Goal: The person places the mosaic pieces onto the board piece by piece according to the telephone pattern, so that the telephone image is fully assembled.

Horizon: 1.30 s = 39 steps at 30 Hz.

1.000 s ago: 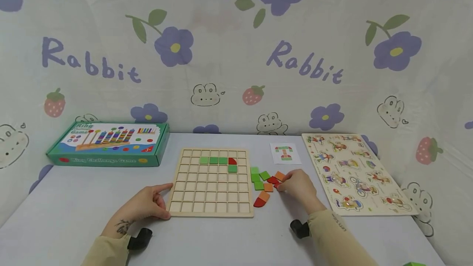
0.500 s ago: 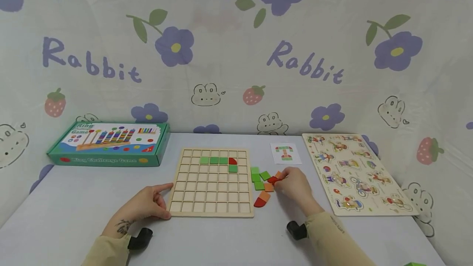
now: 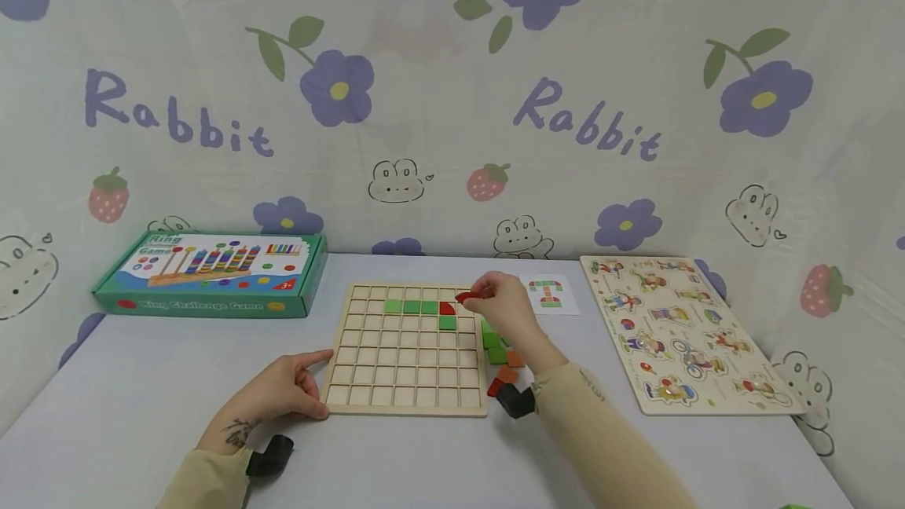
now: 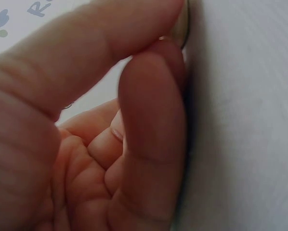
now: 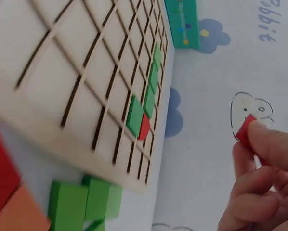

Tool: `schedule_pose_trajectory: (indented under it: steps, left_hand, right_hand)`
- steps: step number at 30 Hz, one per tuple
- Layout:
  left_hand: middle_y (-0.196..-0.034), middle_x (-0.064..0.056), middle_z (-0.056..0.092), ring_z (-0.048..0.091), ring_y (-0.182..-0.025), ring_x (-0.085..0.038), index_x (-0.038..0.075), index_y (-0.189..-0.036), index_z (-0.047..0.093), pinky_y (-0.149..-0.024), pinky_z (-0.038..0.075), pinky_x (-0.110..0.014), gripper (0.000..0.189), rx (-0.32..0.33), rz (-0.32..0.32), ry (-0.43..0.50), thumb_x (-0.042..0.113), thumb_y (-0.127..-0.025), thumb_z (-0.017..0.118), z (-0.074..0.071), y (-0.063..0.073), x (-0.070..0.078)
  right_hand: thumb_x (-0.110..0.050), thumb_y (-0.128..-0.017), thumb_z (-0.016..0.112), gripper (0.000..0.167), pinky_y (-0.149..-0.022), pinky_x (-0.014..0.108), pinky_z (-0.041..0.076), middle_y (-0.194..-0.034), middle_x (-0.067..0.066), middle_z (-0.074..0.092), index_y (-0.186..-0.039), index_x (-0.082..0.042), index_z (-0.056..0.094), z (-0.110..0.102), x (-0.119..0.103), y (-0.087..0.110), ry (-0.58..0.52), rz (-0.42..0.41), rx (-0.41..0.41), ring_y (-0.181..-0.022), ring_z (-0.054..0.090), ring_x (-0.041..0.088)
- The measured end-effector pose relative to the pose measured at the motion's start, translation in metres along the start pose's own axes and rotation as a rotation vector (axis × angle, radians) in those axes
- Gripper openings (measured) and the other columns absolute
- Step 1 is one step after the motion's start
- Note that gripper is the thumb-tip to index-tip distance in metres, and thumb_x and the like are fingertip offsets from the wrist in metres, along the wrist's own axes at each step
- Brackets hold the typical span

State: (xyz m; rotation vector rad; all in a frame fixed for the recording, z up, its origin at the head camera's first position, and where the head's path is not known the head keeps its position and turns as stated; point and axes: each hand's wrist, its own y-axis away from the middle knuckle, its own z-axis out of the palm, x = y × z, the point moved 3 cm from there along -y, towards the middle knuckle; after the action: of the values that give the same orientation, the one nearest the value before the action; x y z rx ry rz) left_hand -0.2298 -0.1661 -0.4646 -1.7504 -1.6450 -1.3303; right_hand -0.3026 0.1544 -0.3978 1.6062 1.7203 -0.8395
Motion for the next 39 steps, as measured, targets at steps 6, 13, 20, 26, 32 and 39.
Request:
schedule_pose_trajectory:
  steps: [6, 13, 20, 26, 32, 39]
  left_hand:
    - [-0.061, -0.003, 0.057, 0.045, -0.052, -0.010, 0.005, -0.139, 0.040, -0.050, 0.036, -0.026, 0.090, 0.001, -0.010, 0.010, 0.003, -0.060, 0.083, 0.000, -0.001, 0.000]
    - [-0.062, -0.003, 0.057, 0.045, -0.053, -0.010, 0.006, -0.139, 0.040, -0.050, 0.037, -0.026, 0.090, 0.000, -0.012, 0.017, 0.003, -0.059, 0.083, -0.001, -0.002, -0.002]
    - [-0.062, -0.003, 0.057, 0.046, -0.053, -0.011, 0.004, -0.139, 0.039, -0.051, 0.037, -0.026, 0.091, -0.016, 0.005, 0.031, 0.003, -0.059, 0.083, -0.001, -0.001, -0.002]
    - [-0.062, -0.003, 0.057, 0.046, -0.053, -0.011, 0.004, -0.139, 0.040, -0.052, 0.038, -0.026, 0.090, -0.010, 0.002, 0.026, 0.004, -0.060, 0.083, -0.001, -0.001, -0.001]
    - [-0.061, -0.003, 0.057, 0.046, -0.053, -0.011, 0.004, -0.139, 0.040, -0.051, 0.038, -0.026, 0.090, -0.006, -0.002, 0.018, 0.005, -0.060, 0.083, -0.002, 0.000, 0.000]
    - [-0.062, -0.003, 0.058, 0.047, -0.053, -0.011, 0.005, -0.139, 0.040, -0.052, 0.038, -0.026, 0.090, -0.007, -0.001, 0.006, 0.005, -0.060, 0.083, -0.001, 0.000, -0.001]
  right_hand:
    - [-0.011, -0.081, 0.070, 0.012, -0.067, 0.027, 0.044, -0.085, 0.007, 0.063, -0.088, -0.005, 0.063, 0.026, -0.023, -0.016, -0.159, -0.066, -0.032, -0.076, 0.051, 0.018]
    - [-0.009, -0.083, 0.067, 0.011, -0.067, 0.027, 0.045, -0.090, 0.009, 0.064, -0.092, -0.005, 0.065, 0.060, -0.048, -0.036, -0.146, -0.117, -0.091, -0.079, 0.056, 0.019]
    - [-0.007, -0.084, 0.063, 0.014, -0.064, 0.027, 0.044, -0.089, 0.007, 0.067, -0.097, -0.009, 0.067, 0.087, -0.061, -0.045, 0.092, -0.167, -0.163, -0.077, 0.060, 0.017]
    - [-0.009, -0.086, 0.061, 0.013, -0.065, 0.028, 0.043, -0.090, 0.004, 0.066, -0.097, -0.013, 0.068, 0.105, -0.065, -0.049, 0.234, -0.175, -0.215, -0.075, 0.058, 0.015]
    - [-0.010, -0.085, 0.063, 0.013, -0.067, 0.031, 0.044, -0.092, 0.002, 0.066, -0.095, -0.015, 0.070, 0.119, -0.067, -0.052, 0.346, -0.225, -0.208, -0.079, 0.058, 0.016]
    - [-0.008, -0.084, 0.063, 0.014, -0.067, 0.031, 0.044, -0.091, 0.001, 0.065, -0.091, -0.018, 0.070, 0.132, -0.061, -0.055, 0.414, -0.225, -0.208, -0.079, 0.057, 0.016]
